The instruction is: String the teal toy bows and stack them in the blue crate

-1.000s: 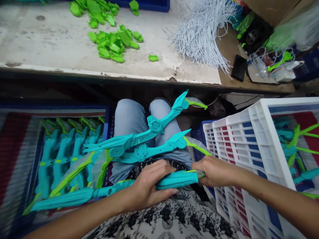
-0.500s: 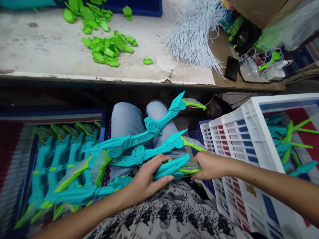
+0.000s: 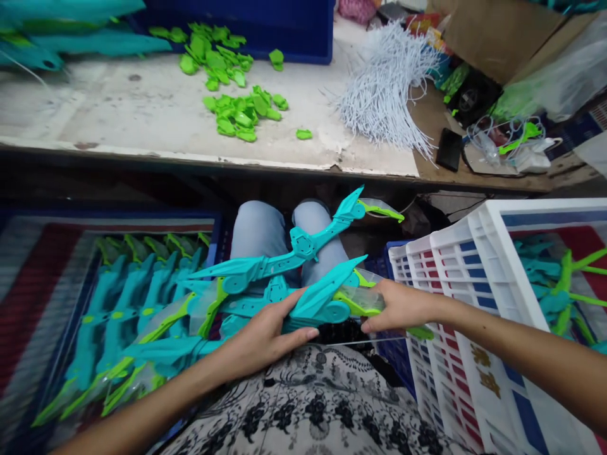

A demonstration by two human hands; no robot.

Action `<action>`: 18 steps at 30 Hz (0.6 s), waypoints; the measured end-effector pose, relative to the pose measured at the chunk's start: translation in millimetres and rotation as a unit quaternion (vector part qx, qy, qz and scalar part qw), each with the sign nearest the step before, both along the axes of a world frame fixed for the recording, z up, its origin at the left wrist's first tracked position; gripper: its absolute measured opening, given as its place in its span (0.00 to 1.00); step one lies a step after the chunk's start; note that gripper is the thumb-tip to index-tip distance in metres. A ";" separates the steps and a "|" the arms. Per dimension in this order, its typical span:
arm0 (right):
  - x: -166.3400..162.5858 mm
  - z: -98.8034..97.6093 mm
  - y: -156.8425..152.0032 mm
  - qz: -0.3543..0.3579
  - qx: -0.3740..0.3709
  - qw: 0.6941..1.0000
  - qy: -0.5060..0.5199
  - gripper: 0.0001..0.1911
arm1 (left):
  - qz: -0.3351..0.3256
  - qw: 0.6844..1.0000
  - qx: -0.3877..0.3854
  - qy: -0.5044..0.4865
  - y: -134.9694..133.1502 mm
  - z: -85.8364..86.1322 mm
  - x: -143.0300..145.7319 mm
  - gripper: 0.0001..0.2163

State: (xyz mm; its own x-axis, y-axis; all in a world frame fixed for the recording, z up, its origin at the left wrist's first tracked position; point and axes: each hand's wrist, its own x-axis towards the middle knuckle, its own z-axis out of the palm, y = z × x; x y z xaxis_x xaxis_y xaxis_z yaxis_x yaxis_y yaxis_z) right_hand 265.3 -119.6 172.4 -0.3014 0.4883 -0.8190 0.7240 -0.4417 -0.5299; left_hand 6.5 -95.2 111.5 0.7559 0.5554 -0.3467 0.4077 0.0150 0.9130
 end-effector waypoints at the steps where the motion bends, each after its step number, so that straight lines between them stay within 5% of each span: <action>1: 0.4 -1.0 0.6 -0.005 -0.006 1.000 0.006 0.15 | -0.010 1.000 -0.001 0.013 0.8 -0.5 -2.6 0.29; 6: 1.9 -6.9 -0.9 -0.061 -0.046 0.996 0.046 0.22 | 0.000 0.999 0.018 0.044 4.6 3.3 -4.1 0.22; 10: -4.6 -1.1 2.6 -0.111 0.013 0.991 0.071 0.26 | 0.028 0.999 0.039 0.024 15.1 22.9 -4.6 0.22; 14: -13.7 12.5 14.7 -0.092 0.113 0.986 0.079 0.28 | 0.050 0.995 0.081 0.022 25.5 52.7 -15.9 0.21; 18: -15.3 17.8 23.4 -0.046 0.097 0.987 0.122 0.31 | 0.073 0.992 0.098 0.027 23.0 69.2 -24.3 0.20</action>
State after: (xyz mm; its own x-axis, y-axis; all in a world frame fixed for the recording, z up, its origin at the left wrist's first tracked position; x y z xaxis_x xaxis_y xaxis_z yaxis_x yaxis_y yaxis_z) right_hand 250.0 -96.2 190.2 -0.4249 0.6631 -0.6162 0.5270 -0.3722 -0.7640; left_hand -17.8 -72.2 180.8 0.6459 0.7182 -0.2587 0.4630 -0.0991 0.8808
